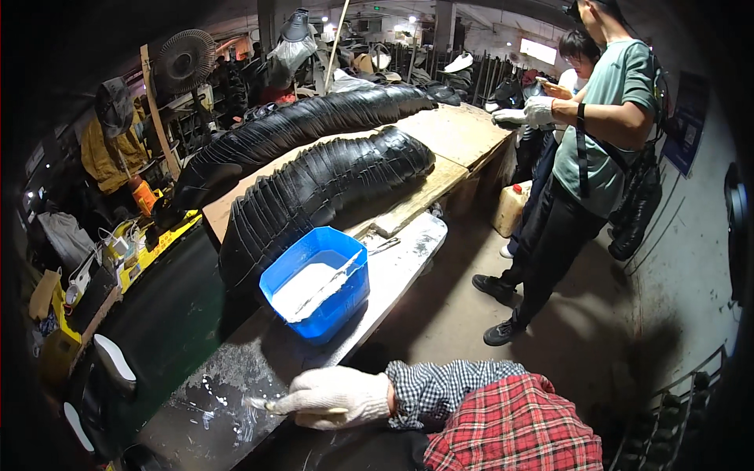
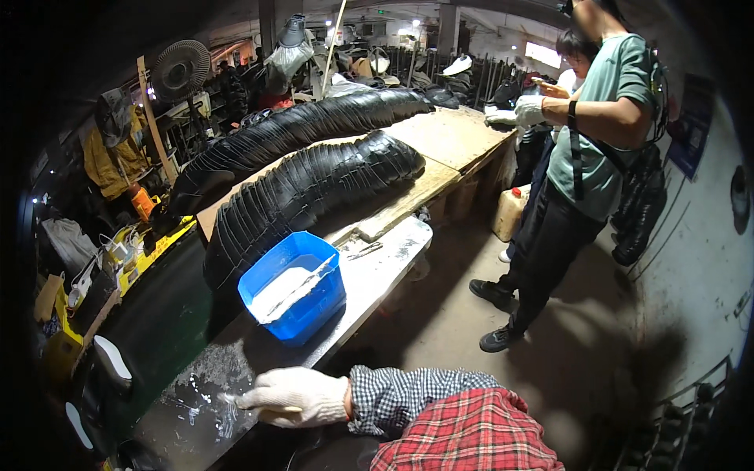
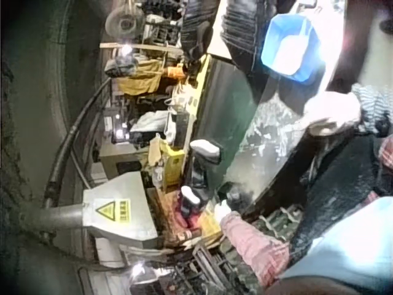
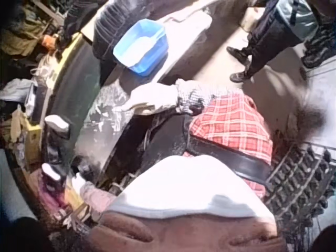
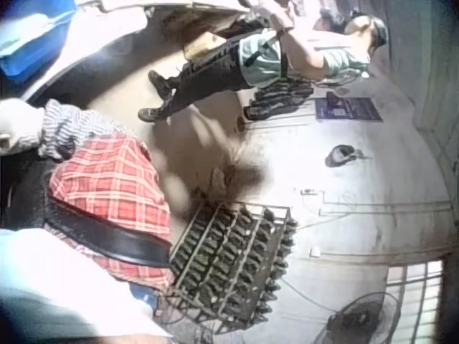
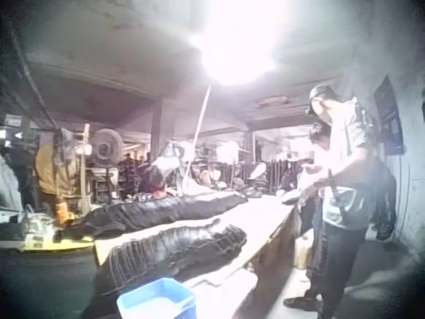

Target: Applying glue to shoe components including soles and uppers using a brush in a manufacturing setting.

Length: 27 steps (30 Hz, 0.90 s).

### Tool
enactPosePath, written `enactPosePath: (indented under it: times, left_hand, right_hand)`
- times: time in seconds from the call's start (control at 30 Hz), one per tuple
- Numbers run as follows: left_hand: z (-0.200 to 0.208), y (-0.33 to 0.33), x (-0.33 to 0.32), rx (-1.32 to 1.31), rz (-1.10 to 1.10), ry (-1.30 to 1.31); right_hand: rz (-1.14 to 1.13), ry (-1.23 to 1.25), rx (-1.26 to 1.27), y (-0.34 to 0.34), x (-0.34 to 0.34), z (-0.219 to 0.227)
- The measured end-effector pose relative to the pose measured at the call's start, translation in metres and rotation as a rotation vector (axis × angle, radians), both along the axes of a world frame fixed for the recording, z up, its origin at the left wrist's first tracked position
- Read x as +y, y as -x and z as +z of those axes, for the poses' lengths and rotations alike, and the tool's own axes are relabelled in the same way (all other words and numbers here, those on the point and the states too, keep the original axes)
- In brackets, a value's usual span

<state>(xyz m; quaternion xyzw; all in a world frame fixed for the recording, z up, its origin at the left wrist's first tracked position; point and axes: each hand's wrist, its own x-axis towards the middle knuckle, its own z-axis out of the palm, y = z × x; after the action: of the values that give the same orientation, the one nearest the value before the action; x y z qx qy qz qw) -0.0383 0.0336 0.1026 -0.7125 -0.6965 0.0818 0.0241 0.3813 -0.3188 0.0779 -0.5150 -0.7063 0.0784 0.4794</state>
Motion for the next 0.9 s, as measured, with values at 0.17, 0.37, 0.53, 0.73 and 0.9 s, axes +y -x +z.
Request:
enactPosePath:
  times: [0.17,0.37,0.53,0.73,0.9]
  left_hand:
    - [-0.016,0.036,-0.001,-0.487,-0.336,-0.563]
    - [-0.042,-0.081,-0.103,-1.990,-0.089,-0.017]
    - [-0.064,-0.161,-0.173,-2.046,-0.202,0.380]
    - [-0.105,-0.126,-0.182,-1.530,0.015,0.835]
    - [-0.106,-0.124,-0.221,-1.686,0.101,0.611]
  right_hand:
    - [-0.328,-0.262,-0.085,-0.074,-0.030,0.060]
    - [-0.735,0.050,0.242,-0.150,-0.025,0.085]
    - [-0.781,0.391,-0.104,-0.171,0.005,0.066]
    - [-0.672,0.134,-0.105,-0.162,-0.047,0.054]
    - [-0.706,-0.045,0.083,-0.140,-0.052,0.051]
